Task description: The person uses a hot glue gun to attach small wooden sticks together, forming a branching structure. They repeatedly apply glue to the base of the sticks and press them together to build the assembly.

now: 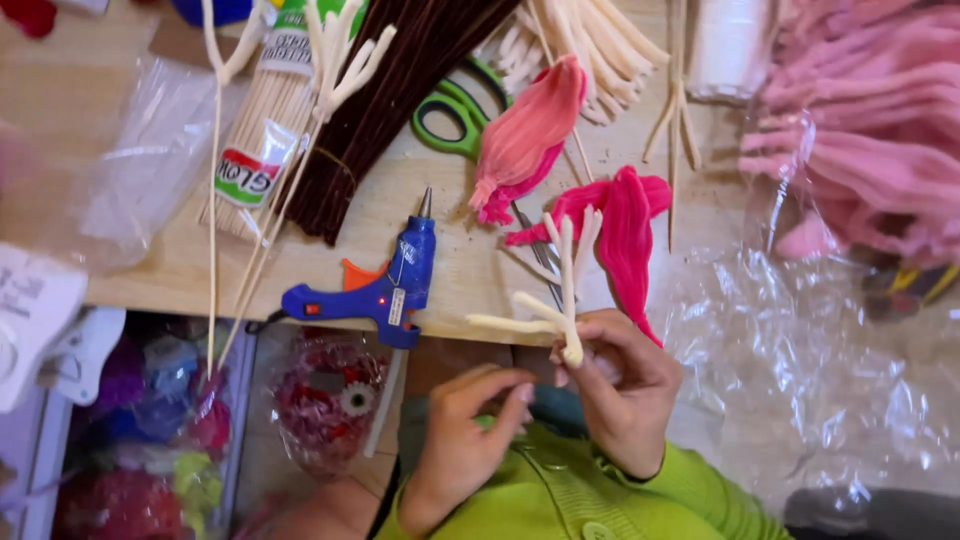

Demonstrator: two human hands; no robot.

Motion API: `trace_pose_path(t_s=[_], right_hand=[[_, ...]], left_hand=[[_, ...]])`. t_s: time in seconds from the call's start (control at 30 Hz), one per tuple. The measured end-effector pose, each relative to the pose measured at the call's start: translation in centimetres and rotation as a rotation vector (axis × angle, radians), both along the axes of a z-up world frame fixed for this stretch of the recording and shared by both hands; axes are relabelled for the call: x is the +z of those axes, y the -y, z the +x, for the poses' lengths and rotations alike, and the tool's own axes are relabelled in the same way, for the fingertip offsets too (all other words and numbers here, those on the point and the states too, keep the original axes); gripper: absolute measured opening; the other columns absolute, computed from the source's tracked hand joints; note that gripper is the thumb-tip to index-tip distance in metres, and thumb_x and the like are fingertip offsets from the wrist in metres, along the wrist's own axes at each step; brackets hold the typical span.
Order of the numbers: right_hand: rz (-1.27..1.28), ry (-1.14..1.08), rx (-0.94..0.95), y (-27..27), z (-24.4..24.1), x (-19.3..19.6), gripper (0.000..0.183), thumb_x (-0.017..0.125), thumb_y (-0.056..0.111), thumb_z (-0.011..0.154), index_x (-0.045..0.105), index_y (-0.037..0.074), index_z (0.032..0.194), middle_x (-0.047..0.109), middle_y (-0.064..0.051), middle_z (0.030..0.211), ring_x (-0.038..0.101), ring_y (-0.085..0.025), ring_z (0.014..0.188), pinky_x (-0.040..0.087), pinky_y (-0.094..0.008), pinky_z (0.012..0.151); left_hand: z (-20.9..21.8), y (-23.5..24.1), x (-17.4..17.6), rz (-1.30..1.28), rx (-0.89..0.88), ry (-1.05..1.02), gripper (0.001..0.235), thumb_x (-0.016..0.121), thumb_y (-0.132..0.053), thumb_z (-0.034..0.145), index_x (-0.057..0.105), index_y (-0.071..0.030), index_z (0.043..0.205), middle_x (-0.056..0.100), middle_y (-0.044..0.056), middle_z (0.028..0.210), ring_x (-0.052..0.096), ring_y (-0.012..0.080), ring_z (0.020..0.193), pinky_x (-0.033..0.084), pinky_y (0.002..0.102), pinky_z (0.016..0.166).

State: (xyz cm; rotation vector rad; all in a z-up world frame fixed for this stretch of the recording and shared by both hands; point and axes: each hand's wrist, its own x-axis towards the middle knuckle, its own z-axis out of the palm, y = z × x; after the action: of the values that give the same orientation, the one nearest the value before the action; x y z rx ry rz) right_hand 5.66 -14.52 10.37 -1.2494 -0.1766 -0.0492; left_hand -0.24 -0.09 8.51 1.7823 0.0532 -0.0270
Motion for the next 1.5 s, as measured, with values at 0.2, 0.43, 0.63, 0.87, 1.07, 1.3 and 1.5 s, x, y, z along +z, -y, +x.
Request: trace_pose_path(t_s=[0.2, 0.43, 0.63, 0.87, 1.07, 1.3, 1.5], right_hand=[[0.050, 0.036, 0.000, 0.8, 1.1, -1.2, 0.018, 0.071, -0.003, 0.091, 0.069, 0.002, 0.108, 0.066, -0.020, 0.096, 0.065, -0.020, 0.065, 0.059, -0.026, 0.065], [0.013, 0.002, 0.048, 1.3, 1.7, -2.1, 0.018, 0.074, -0.004, 0.089, 0.072, 0.003, 0.105, 0.070, -0.018, 0.100, 0.070, -0.023, 0.095, 0.060, -0.026, 0.084], [-0.011, 0.010, 0.056, 1.4, 1.4, -2.8, 0.017, 0.076, 0.001, 0.088, 0.073, 0.003, 0.104, 0.069, -0.018, 0.102, 0.070, -0.022, 0.095, 0.059, -0.025, 0.085], [0.217, -0.075, 0.091, 0.3, 0.9, -2.4, 0.017, 0.073, 0.001, 0.090, 0.069, 0.000, 0.107, 0.067, -0.018, 0.102, 0.062, -0.018, 0.077, 0.052, -0.025, 0.066], [0.500, -0.290, 0.200, -0.7, 0.5, -3.0, 0.025, 0.070, -0.003, 0.092, 0.064, -0.002, 0.116, 0.068, -0.035, 0.120, 0.066, -0.021, 0.074, 0.054, -0.024, 0.064], [0.458, -0.322, 0.112, -1.9, 0.0, -2.7, 0.016, 0.069, -0.003, 0.091, 0.070, -0.007, 0.106, 0.068, -0.016, 0.089, 0.057, -0.018, 0.070, 0.047, -0.024, 0.059], [0.492, -0.282, 0.076, -1.7, -0.2, -2.5, 0.016, 0.066, -0.004, 0.094, 0.072, -0.001, 0.108, 0.064, -0.021, 0.089, 0.046, -0.018, 0.064, 0.042, -0.024, 0.062]], left_hand=[[1.8, 2.6, 5.1, -0.136, 0.416, 0.178, 0.033, 0.081, -0.005, 0.084, 0.072, 0.002, 0.115, 0.068, 0.013, 0.103, 0.072, 0.0151, 0.083, 0.065, 0.022, 0.073], [3.6, 5.0, 4.7, -0.210, 0.486, 0.219, 0.028, 0.082, -0.010, 0.085, 0.074, 0.002, 0.108, 0.070, 0.012, 0.104, 0.069, 0.0162, 0.090, 0.061, 0.024, 0.074], [3.4, 5.0, 5.0, -0.204, 0.540, 0.199, 0.020, 0.081, -0.009, 0.086, 0.076, -0.001, 0.104, 0.071, 0.010, 0.101, 0.068, 0.0138, 0.090, 0.056, 0.021, 0.072], [3.2, 3.6, 5.2, -0.333, 0.423, 0.191, 0.020, 0.077, -0.006, 0.089, 0.075, 0.002, 0.108, 0.070, 0.014, 0.101, 0.072, 0.0168, 0.078, 0.065, 0.024, 0.071], [2.8, 1.7, 5.7, -0.319, 0.351, 0.180, 0.031, 0.072, -0.011, 0.095, 0.069, 0.001, 0.124, 0.061, 0.009, 0.109, 0.067, 0.0149, 0.094, 0.064, 0.024, 0.081], [1.4, 0.7, 4.0, -0.409, 0.218, 0.021, 0.036, 0.067, -0.028, 0.097, 0.057, 0.001, 0.114, 0.071, 0.015, 0.105, 0.076, 0.0213, 0.092, 0.063, 0.030, 0.084], [0.6, 0.5, 3.0, -0.100, 0.136, 0.095, 0.026, 0.056, -0.030, 0.103, 0.060, -0.004, 0.101, 0.069, 0.006, 0.092, 0.073, 0.0150, 0.078, 0.063, 0.026, 0.067]])
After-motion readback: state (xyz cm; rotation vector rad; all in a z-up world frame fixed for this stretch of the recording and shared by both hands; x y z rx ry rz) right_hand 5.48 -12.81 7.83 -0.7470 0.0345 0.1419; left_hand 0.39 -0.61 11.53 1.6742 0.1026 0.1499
